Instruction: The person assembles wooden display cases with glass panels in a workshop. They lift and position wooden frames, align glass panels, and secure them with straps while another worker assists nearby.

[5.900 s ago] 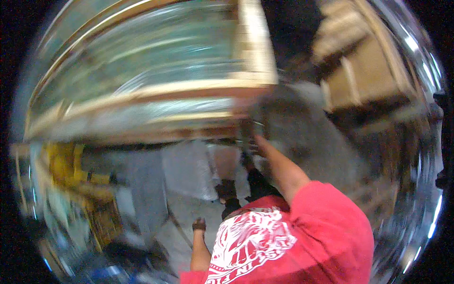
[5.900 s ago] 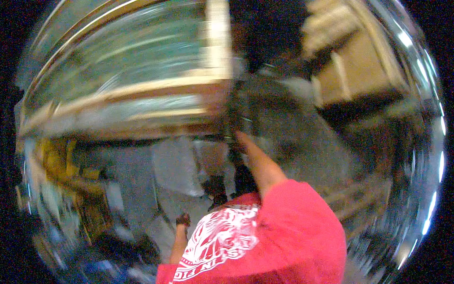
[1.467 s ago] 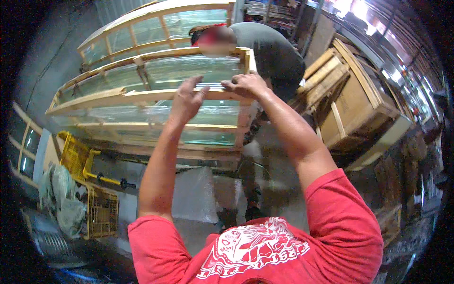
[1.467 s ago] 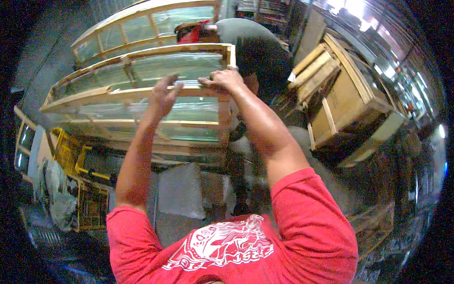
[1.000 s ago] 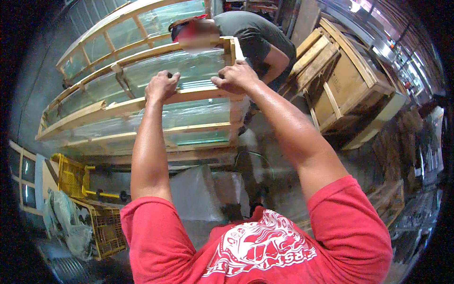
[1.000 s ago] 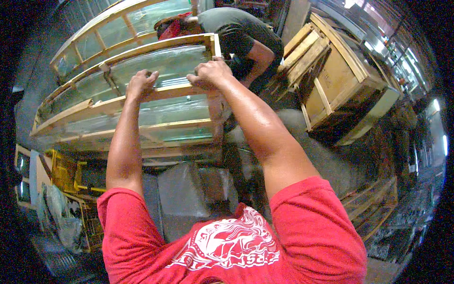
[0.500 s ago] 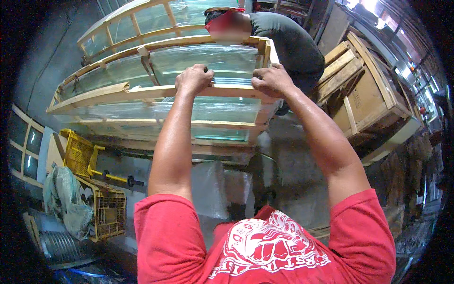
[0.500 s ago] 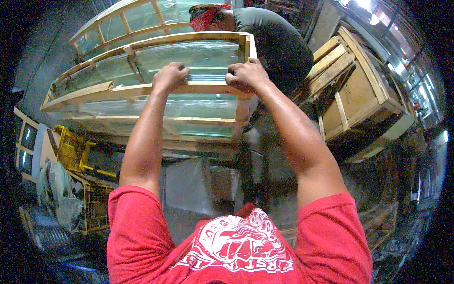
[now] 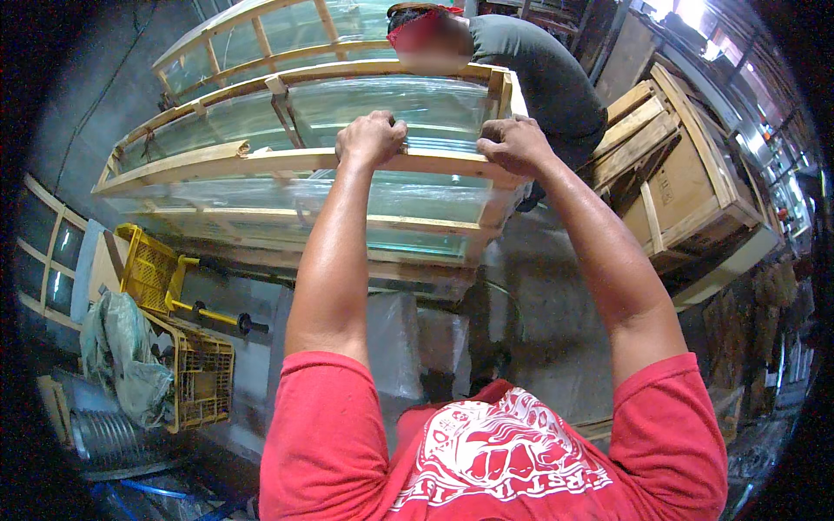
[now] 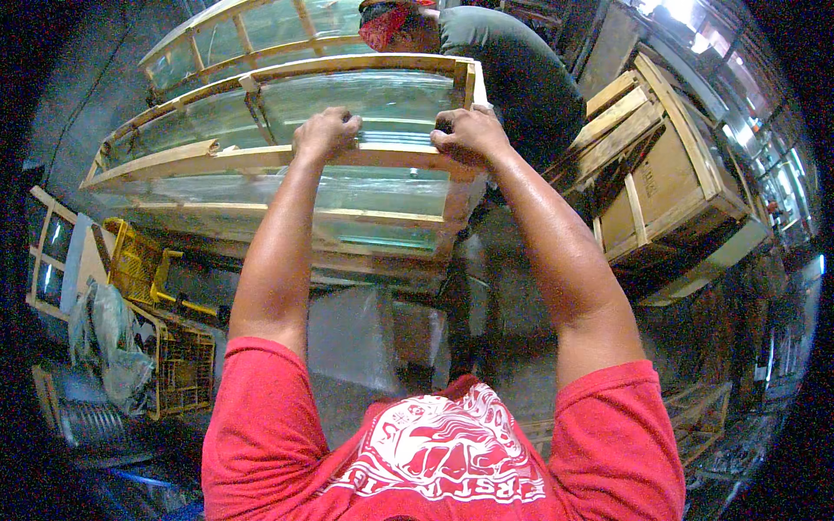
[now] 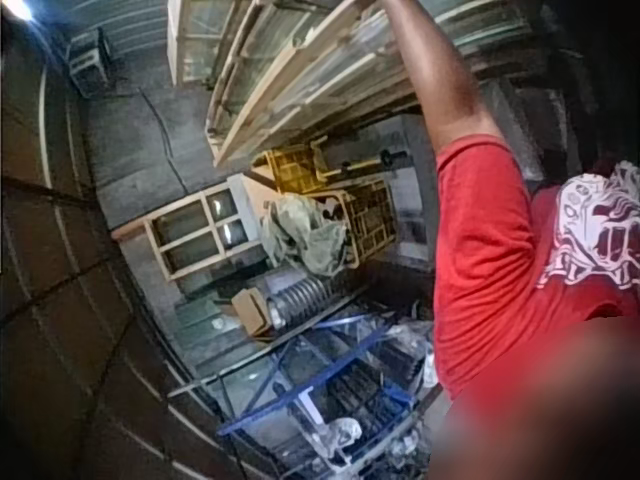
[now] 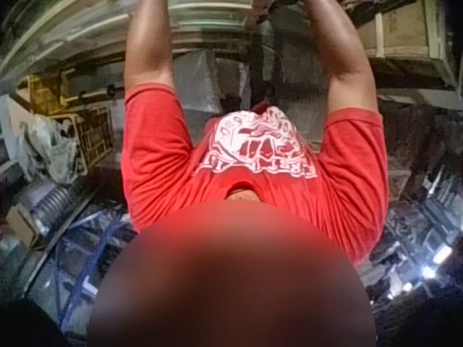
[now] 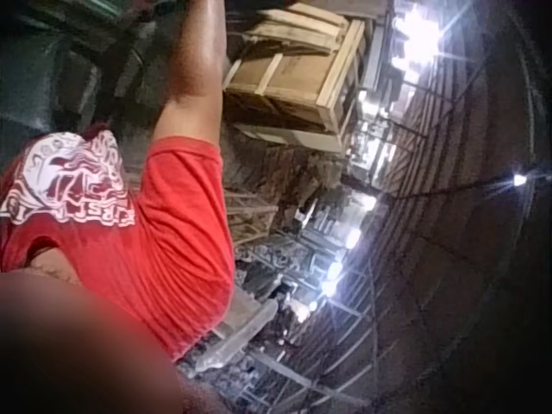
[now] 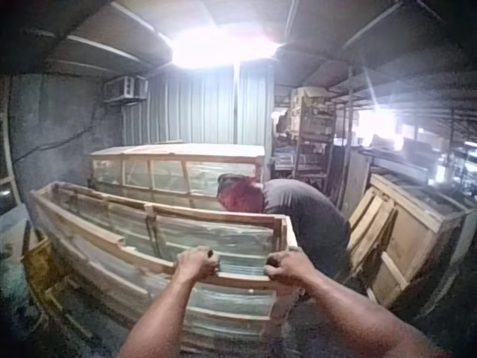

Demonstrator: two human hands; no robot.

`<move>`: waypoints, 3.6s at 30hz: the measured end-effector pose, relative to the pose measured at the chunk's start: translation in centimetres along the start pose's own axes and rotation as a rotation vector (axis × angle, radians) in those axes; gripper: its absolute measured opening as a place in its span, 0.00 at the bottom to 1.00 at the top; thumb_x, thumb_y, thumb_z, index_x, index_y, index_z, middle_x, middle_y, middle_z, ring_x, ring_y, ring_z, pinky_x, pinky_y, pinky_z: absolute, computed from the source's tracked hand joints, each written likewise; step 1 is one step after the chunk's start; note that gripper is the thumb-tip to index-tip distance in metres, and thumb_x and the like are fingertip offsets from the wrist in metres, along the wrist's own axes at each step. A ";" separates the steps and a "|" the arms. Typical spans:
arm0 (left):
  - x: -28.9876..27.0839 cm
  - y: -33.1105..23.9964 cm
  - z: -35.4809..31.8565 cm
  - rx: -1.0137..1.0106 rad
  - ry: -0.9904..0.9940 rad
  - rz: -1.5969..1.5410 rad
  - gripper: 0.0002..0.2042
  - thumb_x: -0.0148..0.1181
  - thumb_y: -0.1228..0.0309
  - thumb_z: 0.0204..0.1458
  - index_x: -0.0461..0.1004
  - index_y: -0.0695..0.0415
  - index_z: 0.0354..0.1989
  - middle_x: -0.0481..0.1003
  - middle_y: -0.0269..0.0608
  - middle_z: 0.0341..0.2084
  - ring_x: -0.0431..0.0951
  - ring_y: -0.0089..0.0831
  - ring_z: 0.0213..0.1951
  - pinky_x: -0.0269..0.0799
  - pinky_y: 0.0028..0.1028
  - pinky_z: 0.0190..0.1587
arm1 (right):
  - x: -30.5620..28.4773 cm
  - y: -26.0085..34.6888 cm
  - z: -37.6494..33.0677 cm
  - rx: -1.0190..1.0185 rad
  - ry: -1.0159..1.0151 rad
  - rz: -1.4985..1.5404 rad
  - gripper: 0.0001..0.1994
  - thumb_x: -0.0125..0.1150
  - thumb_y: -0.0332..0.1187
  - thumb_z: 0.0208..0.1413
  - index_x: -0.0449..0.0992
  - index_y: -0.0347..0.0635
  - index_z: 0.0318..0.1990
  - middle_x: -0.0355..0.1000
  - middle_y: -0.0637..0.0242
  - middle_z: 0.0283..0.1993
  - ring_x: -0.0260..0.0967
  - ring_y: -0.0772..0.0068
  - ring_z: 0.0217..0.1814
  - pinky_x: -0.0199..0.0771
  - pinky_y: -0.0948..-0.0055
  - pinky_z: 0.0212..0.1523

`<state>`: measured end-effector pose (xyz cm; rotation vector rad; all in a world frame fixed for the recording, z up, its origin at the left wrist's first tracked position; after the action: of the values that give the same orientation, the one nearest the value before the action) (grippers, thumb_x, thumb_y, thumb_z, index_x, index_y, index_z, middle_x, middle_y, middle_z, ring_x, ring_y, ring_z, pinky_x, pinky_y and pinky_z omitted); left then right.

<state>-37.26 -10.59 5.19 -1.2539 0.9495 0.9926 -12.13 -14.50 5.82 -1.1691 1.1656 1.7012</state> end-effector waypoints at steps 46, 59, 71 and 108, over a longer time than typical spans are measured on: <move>0.4 0.0 0.3 -0.004 -0.034 -0.001 0.22 0.48 0.46 0.53 0.78 0.45 0.46 0.78 0.44 0.46 0.77 0.45 0.49 0.70 0.44 0.52 | 0.4 -0.3 0.1 -0.030 -0.031 -0.125 0.20 0.48 0.50 0.53 0.80 0.46 0.38 0.78 0.55 0.39 0.73 0.50 0.45 0.65 0.57 0.56; -0.4 -0.4 -0.3 -0.006 0.006 -0.054 0.22 0.46 0.51 0.53 0.78 0.51 0.45 0.79 0.49 0.44 0.78 0.48 0.49 0.71 0.43 0.53 | 0.1 0.0 -0.2 -0.038 -0.013 -0.109 0.20 0.47 0.49 0.55 0.80 0.44 0.39 0.78 0.55 0.38 0.73 0.51 0.46 0.63 0.57 0.57; -0.2 -0.1 -0.5 -0.001 -0.051 -0.054 0.22 0.48 0.48 0.53 0.78 0.49 0.46 0.79 0.48 0.44 0.78 0.47 0.48 0.71 0.44 0.52 | 0.1 0.2 -0.1 -0.022 -0.022 -0.120 0.20 0.47 0.49 0.55 0.79 0.44 0.38 0.78 0.52 0.37 0.74 0.52 0.46 0.60 0.59 0.61; -1.2 -1.0 -1.2 0.002 -0.070 -0.023 0.21 0.45 0.51 0.55 0.78 0.51 0.45 0.79 0.50 0.42 0.78 0.47 0.48 0.72 0.44 0.52 | 0.2 -0.1 0.0 -0.010 -0.034 -0.108 0.22 0.47 0.53 0.54 0.80 0.47 0.38 0.78 0.54 0.38 0.75 0.53 0.45 0.61 0.59 0.59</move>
<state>-36.73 -11.92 6.52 -1.2186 0.8802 1.0107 -12.08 -14.40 5.62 -1.1837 1.0560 1.6408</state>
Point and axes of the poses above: each hand's wrist, its own z-axis towards the middle knuckle, its own x-axis out of the palm, y = z × x, the point moved 3 cm from there along z, towards the middle knuckle
